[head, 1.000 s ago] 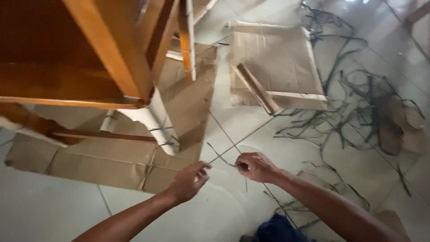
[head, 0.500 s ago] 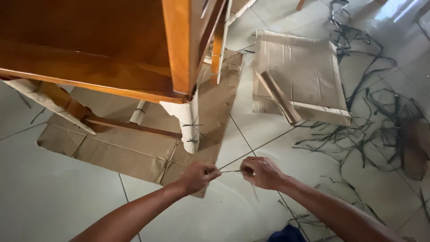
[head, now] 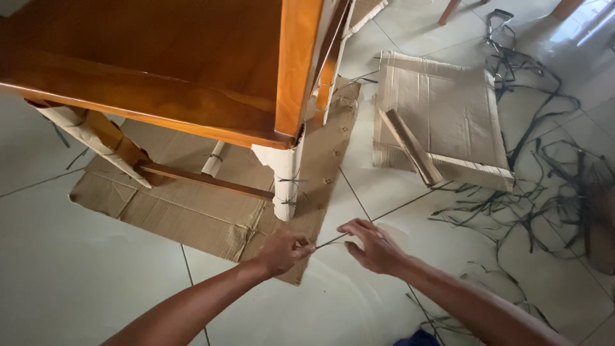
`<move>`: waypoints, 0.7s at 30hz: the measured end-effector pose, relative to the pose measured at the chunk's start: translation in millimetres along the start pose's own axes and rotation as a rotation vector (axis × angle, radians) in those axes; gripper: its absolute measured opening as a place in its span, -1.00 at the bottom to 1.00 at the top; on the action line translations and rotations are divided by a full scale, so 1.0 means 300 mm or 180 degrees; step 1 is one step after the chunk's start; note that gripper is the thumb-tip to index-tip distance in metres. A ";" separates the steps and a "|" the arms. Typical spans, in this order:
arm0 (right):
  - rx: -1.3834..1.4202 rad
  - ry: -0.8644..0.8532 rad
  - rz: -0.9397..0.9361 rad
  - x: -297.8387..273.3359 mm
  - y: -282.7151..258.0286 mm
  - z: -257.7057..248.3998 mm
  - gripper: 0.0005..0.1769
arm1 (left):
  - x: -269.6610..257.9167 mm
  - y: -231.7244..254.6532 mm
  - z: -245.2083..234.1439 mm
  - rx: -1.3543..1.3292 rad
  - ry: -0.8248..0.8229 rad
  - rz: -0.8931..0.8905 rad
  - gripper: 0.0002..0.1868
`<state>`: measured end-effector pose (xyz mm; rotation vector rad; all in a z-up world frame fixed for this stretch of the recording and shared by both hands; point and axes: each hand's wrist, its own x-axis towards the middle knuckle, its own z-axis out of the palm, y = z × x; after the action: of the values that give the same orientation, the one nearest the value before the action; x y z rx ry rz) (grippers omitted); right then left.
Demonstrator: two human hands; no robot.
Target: Wrapping wooden chair legs and supports with cardboard and securing them with plastic ties for transport
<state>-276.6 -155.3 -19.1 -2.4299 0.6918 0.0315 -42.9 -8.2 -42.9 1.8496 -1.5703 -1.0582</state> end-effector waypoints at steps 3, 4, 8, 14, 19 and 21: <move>0.0713 0.0122 -0.0264 0.018 -0.035 0.057 -0.64 | -0.012 0.030 -0.003 -0.0081 -0.0184 -0.0109 -0.73; 0.0945 -0.0021 -0.0262 0.021 -0.063 0.065 -0.64 | -0.008 0.026 -0.001 -0.0015 -0.0275 -0.0123 -0.69; 0.0864 -0.0459 0.0047 0.024 -0.158 0.085 -0.80 | 0.015 -0.051 0.066 0.0058 0.0088 -0.0208 -0.74; 0.0977 -0.0357 0.0082 0.062 -0.080 0.172 -0.80 | 0.030 -0.180 0.077 0.0073 0.0392 0.0232 -0.77; 0.1137 -0.0197 0.0571 0.098 0.029 0.195 -0.78 | -0.012 -0.207 -0.030 0.0335 0.0129 -0.0416 -0.71; 0.1040 -0.0143 0.0564 0.141 0.191 0.281 -0.78 | -0.026 -0.209 -0.082 0.0586 -0.0084 -0.0551 -0.69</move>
<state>-256.4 -166.9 -127.1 -2.0469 0.8215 0.0406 13.5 10.2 -75.6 2.1358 -1.5920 -1.0455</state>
